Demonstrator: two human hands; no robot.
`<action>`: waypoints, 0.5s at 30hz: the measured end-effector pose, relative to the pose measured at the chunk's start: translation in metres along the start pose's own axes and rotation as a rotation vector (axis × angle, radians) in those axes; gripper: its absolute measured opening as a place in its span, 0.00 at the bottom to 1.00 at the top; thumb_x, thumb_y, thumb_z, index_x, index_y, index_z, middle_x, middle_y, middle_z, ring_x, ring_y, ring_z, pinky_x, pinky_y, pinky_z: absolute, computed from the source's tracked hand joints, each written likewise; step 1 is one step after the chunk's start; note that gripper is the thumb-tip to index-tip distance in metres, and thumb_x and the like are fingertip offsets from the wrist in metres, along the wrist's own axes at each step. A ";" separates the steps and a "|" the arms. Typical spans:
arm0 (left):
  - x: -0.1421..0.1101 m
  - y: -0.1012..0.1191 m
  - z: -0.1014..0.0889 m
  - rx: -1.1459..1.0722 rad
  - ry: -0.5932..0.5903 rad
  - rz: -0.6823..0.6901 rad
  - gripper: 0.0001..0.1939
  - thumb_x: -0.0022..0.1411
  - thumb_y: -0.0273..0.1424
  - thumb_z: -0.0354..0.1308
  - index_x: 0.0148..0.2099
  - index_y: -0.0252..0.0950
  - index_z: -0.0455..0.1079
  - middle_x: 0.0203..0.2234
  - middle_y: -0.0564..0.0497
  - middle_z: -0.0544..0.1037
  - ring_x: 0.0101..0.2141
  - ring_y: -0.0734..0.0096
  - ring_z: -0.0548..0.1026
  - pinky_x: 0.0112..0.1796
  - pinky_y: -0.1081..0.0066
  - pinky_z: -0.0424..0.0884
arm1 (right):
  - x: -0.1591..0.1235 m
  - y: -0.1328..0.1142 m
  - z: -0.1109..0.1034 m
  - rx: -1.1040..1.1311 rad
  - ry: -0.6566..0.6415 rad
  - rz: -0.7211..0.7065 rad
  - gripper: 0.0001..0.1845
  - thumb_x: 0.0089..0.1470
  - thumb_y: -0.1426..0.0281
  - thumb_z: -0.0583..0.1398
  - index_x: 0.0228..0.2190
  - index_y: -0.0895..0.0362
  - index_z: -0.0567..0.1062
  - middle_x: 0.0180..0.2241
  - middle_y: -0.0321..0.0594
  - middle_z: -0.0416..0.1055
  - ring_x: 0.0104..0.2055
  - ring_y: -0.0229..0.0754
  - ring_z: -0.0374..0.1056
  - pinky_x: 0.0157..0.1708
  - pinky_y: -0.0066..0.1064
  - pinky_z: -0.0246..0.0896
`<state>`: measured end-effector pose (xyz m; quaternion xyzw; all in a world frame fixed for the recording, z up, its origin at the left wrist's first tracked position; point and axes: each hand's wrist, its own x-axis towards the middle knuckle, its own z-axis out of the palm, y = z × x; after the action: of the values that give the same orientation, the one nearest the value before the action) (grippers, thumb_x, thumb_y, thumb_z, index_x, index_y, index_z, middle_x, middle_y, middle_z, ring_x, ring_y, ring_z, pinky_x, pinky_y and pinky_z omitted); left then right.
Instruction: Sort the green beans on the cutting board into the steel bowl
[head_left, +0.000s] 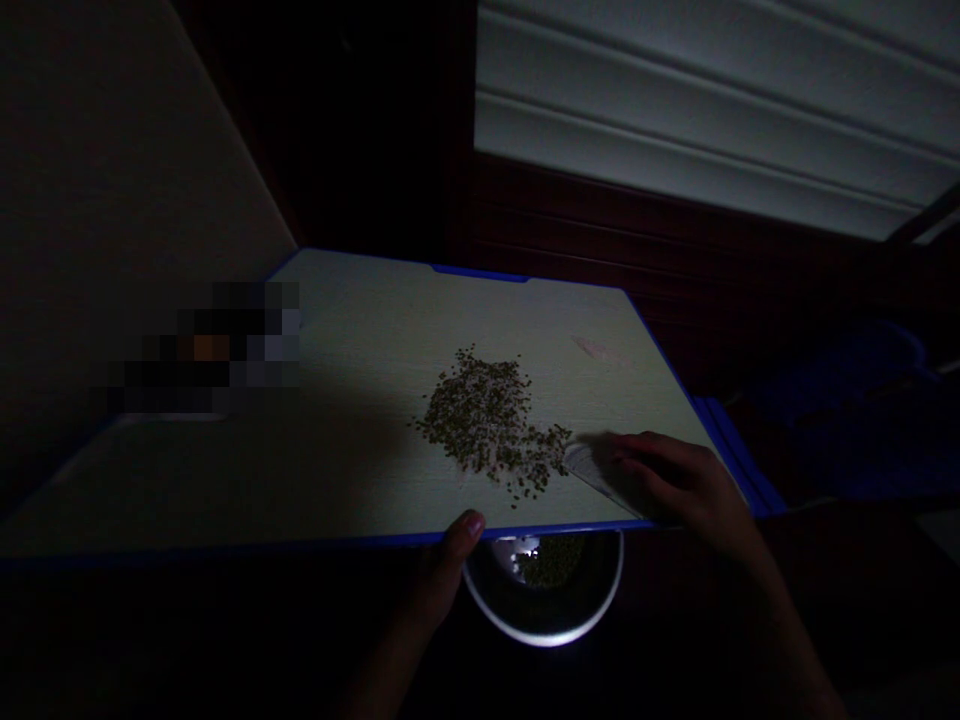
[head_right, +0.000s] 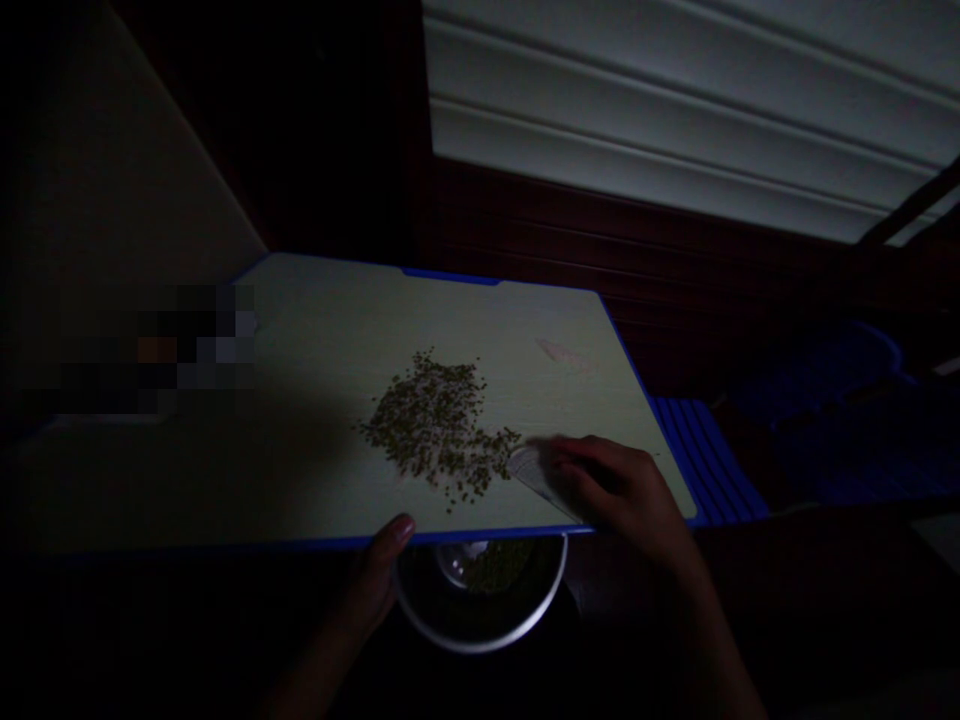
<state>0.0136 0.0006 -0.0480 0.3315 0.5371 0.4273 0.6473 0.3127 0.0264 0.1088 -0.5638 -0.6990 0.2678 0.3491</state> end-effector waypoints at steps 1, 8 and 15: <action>0.000 0.000 0.000 -0.006 0.014 -0.002 0.25 0.52 0.56 0.63 0.36 0.40 0.80 0.38 0.44 0.87 0.52 0.40 0.79 0.58 0.50 0.69 | 0.000 -0.002 0.000 -0.004 -0.020 -0.020 0.13 0.60 0.63 0.65 0.46 0.48 0.84 0.42 0.38 0.84 0.42 0.45 0.80 0.41 0.35 0.76; -0.001 0.002 0.002 -0.032 0.038 -0.031 0.28 0.49 0.58 0.64 0.38 0.40 0.82 0.42 0.42 0.87 0.54 0.38 0.78 0.59 0.48 0.69 | -0.003 0.004 -0.002 0.048 -0.005 -0.043 0.12 0.62 0.64 0.64 0.46 0.49 0.84 0.42 0.39 0.82 0.42 0.43 0.78 0.40 0.31 0.73; 0.002 -0.005 0.000 -0.041 0.125 -0.075 0.31 0.47 0.56 0.68 0.45 0.39 0.82 0.49 0.41 0.85 0.61 0.37 0.72 0.63 0.46 0.63 | -0.004 0.009 -0.003 0.039 -0.057 -0.070 0.11 0.64 0.63 0.63 0.46 0.47 0.83 0.41 0.38 0.81 0.41 0.41 0.76 0.37 0.29 0.70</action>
<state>0.0147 0.0001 -0.0533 0.2706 0.5797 0.4334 0.6347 0.3207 0.0244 0.1029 -0.5242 -0.7226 0.2849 0.3492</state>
